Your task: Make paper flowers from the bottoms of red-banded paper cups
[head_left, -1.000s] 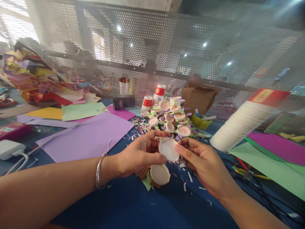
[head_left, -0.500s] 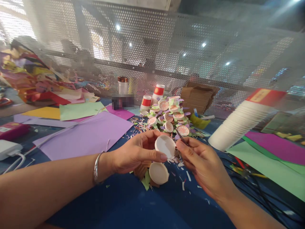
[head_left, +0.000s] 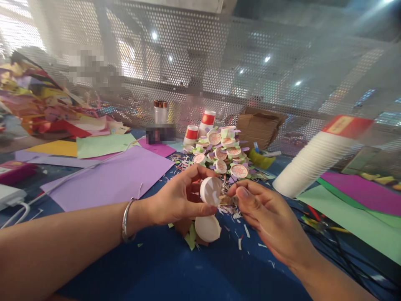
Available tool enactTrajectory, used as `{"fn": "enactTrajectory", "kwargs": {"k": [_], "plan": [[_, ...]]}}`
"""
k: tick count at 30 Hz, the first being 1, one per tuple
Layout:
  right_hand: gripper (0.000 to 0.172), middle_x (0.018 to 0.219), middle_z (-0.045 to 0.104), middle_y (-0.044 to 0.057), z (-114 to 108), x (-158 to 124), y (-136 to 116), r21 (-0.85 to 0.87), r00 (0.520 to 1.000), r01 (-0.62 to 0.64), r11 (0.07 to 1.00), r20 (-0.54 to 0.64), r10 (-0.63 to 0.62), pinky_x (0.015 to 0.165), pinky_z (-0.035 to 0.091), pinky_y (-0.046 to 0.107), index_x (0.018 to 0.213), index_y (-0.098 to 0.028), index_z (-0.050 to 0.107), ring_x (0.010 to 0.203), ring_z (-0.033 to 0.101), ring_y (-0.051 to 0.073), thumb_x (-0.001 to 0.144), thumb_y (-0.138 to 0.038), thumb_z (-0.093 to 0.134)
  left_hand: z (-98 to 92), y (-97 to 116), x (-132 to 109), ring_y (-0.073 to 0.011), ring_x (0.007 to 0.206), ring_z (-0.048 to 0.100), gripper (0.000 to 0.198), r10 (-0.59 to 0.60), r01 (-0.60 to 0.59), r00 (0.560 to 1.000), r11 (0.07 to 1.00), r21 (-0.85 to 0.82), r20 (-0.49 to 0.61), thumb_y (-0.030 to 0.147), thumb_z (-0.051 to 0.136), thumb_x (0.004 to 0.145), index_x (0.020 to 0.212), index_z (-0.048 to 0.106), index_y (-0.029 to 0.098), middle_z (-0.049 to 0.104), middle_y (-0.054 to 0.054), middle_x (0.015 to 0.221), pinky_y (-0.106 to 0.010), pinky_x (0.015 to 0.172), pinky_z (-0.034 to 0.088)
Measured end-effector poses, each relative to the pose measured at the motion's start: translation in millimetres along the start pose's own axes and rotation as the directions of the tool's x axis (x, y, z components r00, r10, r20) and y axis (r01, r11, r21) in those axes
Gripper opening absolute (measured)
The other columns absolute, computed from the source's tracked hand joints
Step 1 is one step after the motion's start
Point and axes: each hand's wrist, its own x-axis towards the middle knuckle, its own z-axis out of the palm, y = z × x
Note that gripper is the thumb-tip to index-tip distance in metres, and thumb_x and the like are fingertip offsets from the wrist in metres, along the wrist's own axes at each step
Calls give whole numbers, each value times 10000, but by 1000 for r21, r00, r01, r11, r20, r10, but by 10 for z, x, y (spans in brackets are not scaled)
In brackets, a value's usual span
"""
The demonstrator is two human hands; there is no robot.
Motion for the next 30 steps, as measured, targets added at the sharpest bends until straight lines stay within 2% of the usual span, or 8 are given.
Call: {"fn": "enactTrajectory", "kwargs": {"k": [2,5,9,13,19,24,30], "plan": [[399,576,266,-100,2,-14,-18,-35,999,4,999,34,-3,427,104,263,932,-192,676,502,140,79,931,-591,657,-6,5,-10,-128,850,625,524,33,-27,999,989,149,-41,175,845,742,1157,525,179,625,-29,985,-247,717,545],[391,612,314,-82,19,-23,-47,-118,995,0,993,95,12,428,108,265,944,-198,683,513,170,82,945,-586,638,-14,25,-34,-131,807,636,550,94,-43,989,922,385,-113,227,840,760,1230,558,185,617,-34,1011,-256,684,555],[385,640,384,-59,41,-30,-84,-221,991,15,975,132,15,439,145,272,913,-201,682,529,231,91,954,-579,623,-35,35,-38,-147,864,625,500,234,-120,962,826,550,-141,263,832,784,1236,626,204,598,-61,1107,-252,693,568],[405,635,380,-59,39,-32,-96,-281,989,15,960,143,26,458,170,275,822,-199,641,537,232,98,950,-582,621,-62,20,-21,-186,955,619,474,312,-182,945,749,638,-97,196,803,797,1248,657,222,620,-91,1192,-272,738,574],[415,634,370,-66,39,-13,-75,-261,979,-42,964,181,92,445,160,266,849,-200,641,528,238,89,946,-603,617,-87,25,-20,-206,1019,621,445,312,-195,950,660,725,-28,162,763,833,1259,643,215,636,-96,1222,-297,780,558],[469,609,285,-81,34,-22,-62,-231,979,-59,971,177,101,426,125,265,855,-193,646,506,202,85,946,-649,581,-88,34,-21,-225,1063,624,418,325,-205,946,642,739,-20,169,747,850,1255,647,197,640,-107,1243,-340,848,547],[482,615,280,-79,24,-29,-78,-251,980,-65,966,164,109,408,109,263,822,-190,629,498,199,83,939,-655,585,-76,56,-18,-227,1044,626,435,321,-208,947,667,715,-24,167,768,824,1246,672,214,641,-104,1229,-327,816,561]]}}
